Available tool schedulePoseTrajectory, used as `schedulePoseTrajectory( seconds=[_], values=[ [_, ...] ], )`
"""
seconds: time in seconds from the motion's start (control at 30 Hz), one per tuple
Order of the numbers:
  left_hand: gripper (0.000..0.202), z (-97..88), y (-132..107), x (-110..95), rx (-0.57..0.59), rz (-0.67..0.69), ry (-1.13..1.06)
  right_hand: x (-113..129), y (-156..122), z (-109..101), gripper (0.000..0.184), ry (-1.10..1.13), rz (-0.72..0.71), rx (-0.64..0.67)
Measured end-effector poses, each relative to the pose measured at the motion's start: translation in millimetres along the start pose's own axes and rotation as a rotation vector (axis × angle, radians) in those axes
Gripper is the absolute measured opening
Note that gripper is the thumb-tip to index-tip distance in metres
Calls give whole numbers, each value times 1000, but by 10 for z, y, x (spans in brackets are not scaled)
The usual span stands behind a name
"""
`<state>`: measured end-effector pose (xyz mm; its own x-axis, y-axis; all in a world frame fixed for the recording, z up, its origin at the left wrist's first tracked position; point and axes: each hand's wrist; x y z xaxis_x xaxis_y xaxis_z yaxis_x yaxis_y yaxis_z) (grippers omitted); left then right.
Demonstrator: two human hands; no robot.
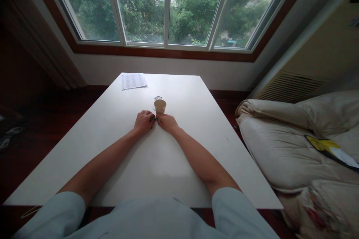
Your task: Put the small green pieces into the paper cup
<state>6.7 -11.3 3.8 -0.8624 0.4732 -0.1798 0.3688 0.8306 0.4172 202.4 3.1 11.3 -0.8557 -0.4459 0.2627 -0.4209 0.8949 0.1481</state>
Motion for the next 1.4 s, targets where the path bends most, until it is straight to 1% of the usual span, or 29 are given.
schedulePoseTrajectory(
  seconds=[0.23,0.37,0.43,0.53,0.6,0.73,0.87,1.0,1.1,1.4],
  values=[
    [22,-3,-4,5,3,-14,-7,-33,22,55,21,49,-42,-53],
    [22,14,-5,19,-1,-15,-13,-27,10,39,25,63,3,-89],
    [22,20,-4,20,0,-20,-17,-23,6,32,28,59,16,-76],
    [20,26,-2,20,-14,-18,-32,-20,11,36,24,42,-8,-39],
    [20,29,0,22,-28,-18,-47,-17,15,41,22,41,-19,-39],
    [19,36,6,30,-31,-18,-62,-2,7,34,18,90,-6,-102],
    [21,47,16,42,-41,14,-78,6,-5,14,14,185,12,-165],
    [22,47,21,43,-48,65,-108,-12,2,19,12,262,-27,-198],
    [22,39,19,37,-57,76,-119,-35,14,40,12,315,-77,-229],
    [21,19,25,31,-92,28,-162,-68,15,69,18,408,-132,-262]
  ],
)
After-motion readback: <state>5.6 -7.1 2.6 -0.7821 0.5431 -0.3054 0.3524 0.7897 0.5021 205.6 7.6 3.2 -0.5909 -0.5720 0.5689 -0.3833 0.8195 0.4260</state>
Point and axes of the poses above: each hand's wrist, its own y-axis towards the middle knuckle, its own z-axis out of the palm, x = y × z, and after that the axes turned 7 degrees about z, right-handed
